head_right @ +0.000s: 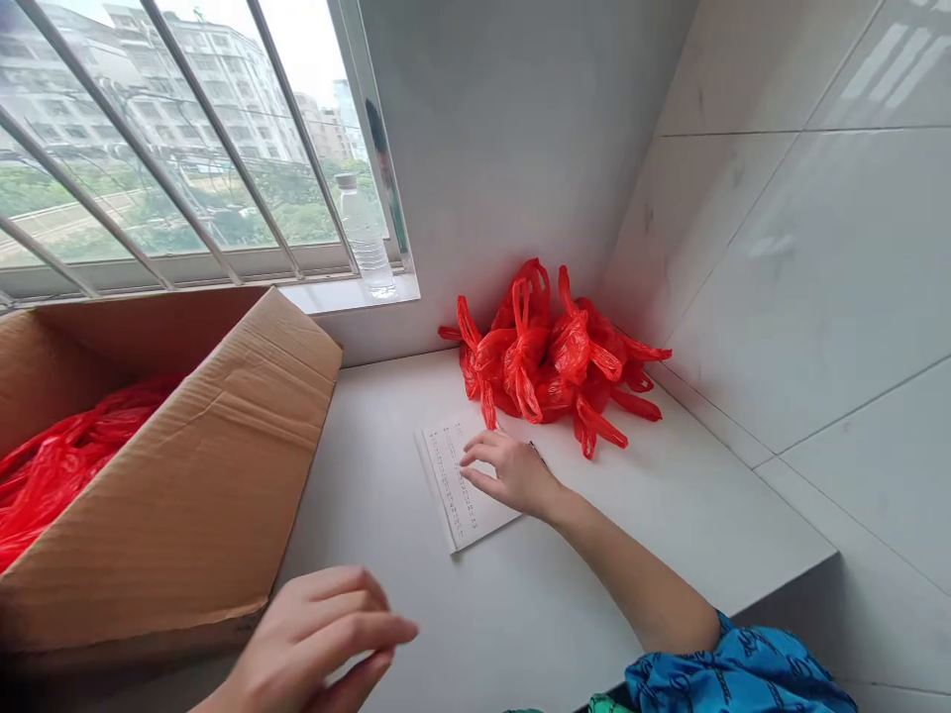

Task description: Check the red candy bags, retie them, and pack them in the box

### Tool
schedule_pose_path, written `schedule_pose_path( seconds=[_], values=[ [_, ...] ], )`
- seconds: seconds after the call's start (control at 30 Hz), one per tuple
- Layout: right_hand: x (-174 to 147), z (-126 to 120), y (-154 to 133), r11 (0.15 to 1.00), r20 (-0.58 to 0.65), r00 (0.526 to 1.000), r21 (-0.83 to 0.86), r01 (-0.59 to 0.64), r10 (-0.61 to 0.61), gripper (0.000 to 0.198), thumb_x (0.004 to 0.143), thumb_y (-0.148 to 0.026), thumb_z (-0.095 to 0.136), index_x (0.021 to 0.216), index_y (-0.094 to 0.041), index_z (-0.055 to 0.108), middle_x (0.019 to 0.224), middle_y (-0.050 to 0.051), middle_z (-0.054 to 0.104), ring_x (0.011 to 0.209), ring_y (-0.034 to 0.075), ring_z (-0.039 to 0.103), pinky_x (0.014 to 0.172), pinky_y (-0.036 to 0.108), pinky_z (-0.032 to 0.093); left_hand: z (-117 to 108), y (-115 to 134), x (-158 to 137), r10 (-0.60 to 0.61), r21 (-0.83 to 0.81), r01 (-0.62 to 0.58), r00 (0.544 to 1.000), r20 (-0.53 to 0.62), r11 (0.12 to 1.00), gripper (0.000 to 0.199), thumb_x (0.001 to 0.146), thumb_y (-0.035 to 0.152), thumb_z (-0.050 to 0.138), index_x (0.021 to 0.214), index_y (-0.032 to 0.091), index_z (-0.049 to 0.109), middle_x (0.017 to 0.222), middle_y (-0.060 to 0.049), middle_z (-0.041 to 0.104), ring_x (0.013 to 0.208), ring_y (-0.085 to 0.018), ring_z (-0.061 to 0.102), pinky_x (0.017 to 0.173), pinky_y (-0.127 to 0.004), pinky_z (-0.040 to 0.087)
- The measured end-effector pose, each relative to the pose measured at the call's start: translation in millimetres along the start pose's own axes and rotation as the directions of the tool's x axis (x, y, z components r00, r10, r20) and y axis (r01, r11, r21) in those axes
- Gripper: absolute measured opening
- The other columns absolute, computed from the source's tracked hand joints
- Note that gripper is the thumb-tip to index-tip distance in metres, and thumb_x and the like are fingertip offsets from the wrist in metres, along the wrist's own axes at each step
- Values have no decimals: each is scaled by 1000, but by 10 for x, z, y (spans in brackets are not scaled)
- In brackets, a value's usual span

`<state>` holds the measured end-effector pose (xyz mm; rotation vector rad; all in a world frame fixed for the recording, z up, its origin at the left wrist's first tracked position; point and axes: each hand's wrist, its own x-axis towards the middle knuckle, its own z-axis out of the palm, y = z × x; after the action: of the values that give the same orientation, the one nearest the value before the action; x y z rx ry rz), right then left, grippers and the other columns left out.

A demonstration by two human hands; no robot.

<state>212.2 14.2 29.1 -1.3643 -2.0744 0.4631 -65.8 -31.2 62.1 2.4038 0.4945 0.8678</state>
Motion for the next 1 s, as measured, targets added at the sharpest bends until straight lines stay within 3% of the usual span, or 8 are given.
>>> schedule_pose_path(
  seconds=[0.07, 0.13, 0.27, 0.43, 0.6, 0.73, 0.9, 1.0],
  values=[
    [300, -2, 64, 997, -44, 999, -73, -23, 19, 22, 94, -35, 58, 110, -25, 69, 131, 7, 59, 119, 25, 58, 96, 40, 50, 354, -237, 117, 30, 81, -38, 995, 100, 996, 18, 94, 20, 55, 105, 25, 67, 77, -2, 70, 69, -15, 64, 61, -24, 51],
    [589, 43, 186, 985, -110, 990, -132, -108, 94, 34, 92, -35, 61, 124, -21, 64, 149, 13, 42, 136, 31, 44, 106, 46, 43, 615, -481, 163, 7, 204, -43, 985, 172, 978, 24, 93, 21, 55, 114, 25, 65, 101, -6, 72, 90, -20, 68, 74, -30, 56],
    [949, 146, 523, 942, -230, 920, -34, -334, 318, 51, 82, -30, 74, 130, -20, 61, 161, 15, 21, 148, 43, 15, 114, 66, 18, 836, -777, 71, 12, 340, -113, 958, 287, 934, 47, 87, 23, 64, 133, 28, 56, 143, -11, 54, 131, -31, 52, 106, -52, 46],
    [1043, -46, 844, 927, -329, 866, 123, -355, 375, 47, 82, -31, 73, 123, -12, 63, 151, 20, 39, 142, 39, 34, 114, 60, 26, 820, -821, -9, -28, 323, -81, 947, 320, 943, 42, 88, 26, 63, 130, 28, 58, 146, -8, 53, 135, -28, 50, 110, -51, 43],
    [996, -606, 796, 898, -349, 842, 313, -309, 412, 40, 97, -45, 49, 118, -14, 64, 125, 13, 66, 119, 23, 61, 103, 44, 48, 821, -828, 30, -2, 286, -72, 968, 251, 955, 29, 94, 26, 53, 121, 26, 63, 135, -5, 63, 127, -24, 57, 115, -50, 36],
    [746, -904, 475, 847, -259, 888, 484, -221, 380, 39, 94, -50, 55, 118, -21, 67, 126, 7, 68, 121, 21, 61, 103, 39, 49, 814, -841, 37, 37, 237, -76, 986, 164, 968, 23, 96, 24, 49, 110, 25, 67, 120, -3, 72, 116, -21, 66, 110, -44, 42],
    [405, -669, 252, 737, -213, 911, 662, -132, 354, 31, 88, -45, 64, 110, -22, 67, 114, 5, 70, 113, 23, 64, 100, 41, 49, 761, -913, 32, -175, 81, 179, 983, -53, 981, 24, 99, 27, 46, 109, 24, 67, 102, -4, 75, 96, -18, 71, 88, -34, 54],
    [244, -339, 318, 832, -147, 958, 538, -132, 247, 24, 83, -35, 68, 105, -23, 66, 116, 4, 67, 111, 23, 64, 98, 41, 50, 729, -987, 32, -341, -72, 334, 917, -207, 940, 24, 99, 31, 48, 116, 23, 63, 107, -6, 73, 99, -19, 69, 82, -31, 56]
  ],
)
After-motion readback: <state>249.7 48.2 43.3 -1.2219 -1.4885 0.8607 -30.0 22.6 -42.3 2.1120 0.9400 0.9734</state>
